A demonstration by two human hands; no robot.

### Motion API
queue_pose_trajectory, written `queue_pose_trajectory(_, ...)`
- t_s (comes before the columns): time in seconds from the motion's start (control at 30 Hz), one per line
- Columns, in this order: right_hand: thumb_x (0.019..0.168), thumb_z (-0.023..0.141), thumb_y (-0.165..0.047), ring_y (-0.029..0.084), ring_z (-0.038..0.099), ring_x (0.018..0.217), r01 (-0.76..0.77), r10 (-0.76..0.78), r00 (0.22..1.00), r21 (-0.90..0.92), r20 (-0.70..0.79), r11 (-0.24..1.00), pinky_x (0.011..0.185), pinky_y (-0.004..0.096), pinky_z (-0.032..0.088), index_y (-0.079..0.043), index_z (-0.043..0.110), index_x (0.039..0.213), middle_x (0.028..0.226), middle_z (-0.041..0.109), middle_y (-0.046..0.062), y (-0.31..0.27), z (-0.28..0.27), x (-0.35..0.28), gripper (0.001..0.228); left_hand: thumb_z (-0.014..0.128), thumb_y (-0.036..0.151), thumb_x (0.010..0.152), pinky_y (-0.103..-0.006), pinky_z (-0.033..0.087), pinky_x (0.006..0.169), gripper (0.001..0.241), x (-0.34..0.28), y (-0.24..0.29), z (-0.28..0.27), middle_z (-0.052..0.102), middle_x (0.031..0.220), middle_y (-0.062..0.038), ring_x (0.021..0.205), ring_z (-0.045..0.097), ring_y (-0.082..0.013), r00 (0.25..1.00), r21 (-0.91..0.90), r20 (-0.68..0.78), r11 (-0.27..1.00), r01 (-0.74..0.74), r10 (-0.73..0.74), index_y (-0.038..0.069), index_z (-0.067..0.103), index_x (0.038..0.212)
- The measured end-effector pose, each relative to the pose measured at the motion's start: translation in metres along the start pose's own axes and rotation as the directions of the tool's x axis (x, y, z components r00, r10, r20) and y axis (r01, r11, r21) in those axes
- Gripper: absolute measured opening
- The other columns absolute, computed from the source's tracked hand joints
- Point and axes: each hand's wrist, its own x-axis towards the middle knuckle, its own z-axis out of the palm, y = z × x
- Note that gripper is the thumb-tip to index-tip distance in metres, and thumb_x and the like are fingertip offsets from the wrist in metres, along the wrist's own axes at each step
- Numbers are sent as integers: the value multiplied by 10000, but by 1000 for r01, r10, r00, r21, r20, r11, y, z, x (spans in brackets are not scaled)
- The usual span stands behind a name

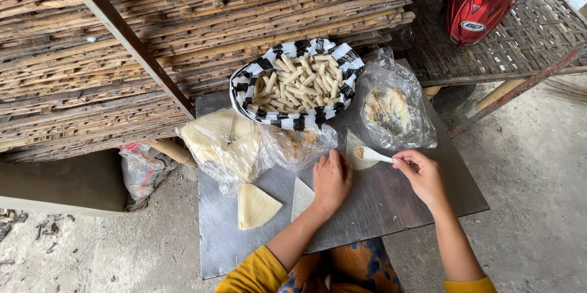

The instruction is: The person prepares food by placing a filling onto triangular pastry sheets using a small spoon and then folding the sheets to seal the filling inside.

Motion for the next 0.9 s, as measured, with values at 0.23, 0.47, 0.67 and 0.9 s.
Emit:
queue_pose_trajectory(0.23, 894, 748, -86, 159, 670, 777, 335, -398, 912, -383, -99, 861, 682, 304, 518, -52, 757, 1008, 909, 739, 43, -41, 3, -16, 120, 704, 135, 873, -449, 426, 835, 252, 1, 0, -1, 664, 872, -83, 902, 608, -302, 1000, 7, -21, 1000, -19, 19, 64, 508, 1014)
queue_pose_trajectory(0.47, 839, 725, 31, 234, 684, 940, 537, -632, 775, -523, -5, 662, 816, 350, 562, -49, 745, 1011, 995, 751, 53, -49, -5, -23, 192, 705, 131, 864, -454, 421, 824, 268, 1, -1, -1, 667, 900, -84, 909, 605, -303, 999, 25, -16, 999, -29, 30, 62, 508, 1032)
queue_pose_trajectory(0.67, 835, 740, 37, 243, 686, 963, 552, -700, 714, -605, -11, 574, 839, 363, 562, -63, 750, 1022, 1001, 748, 59, -45, -12, -28, 212, 707, 153, 874, -453, 418, 833, 280, 2, 5, -5, 664, 875, -89, 918, 605, -302, 1000, 42, -1, 999, -26, 26, 60, 527, 1067)
queue_pose_trajectory(0.9, 974, 739, -33, 137, 699, 882, 440, -532, 802, -333, -271, 834, 681, 249, 520, -39, 733, 1070, 1013, 757, 60, -54, 10, 1, 97, 673, 153, 921, -455, 416, 850, 222, 4, 5, -7, 689, 916, -115, 936, 611, -306, 999, 51, -8, 998, -49, 49, 67, 538, 1075)
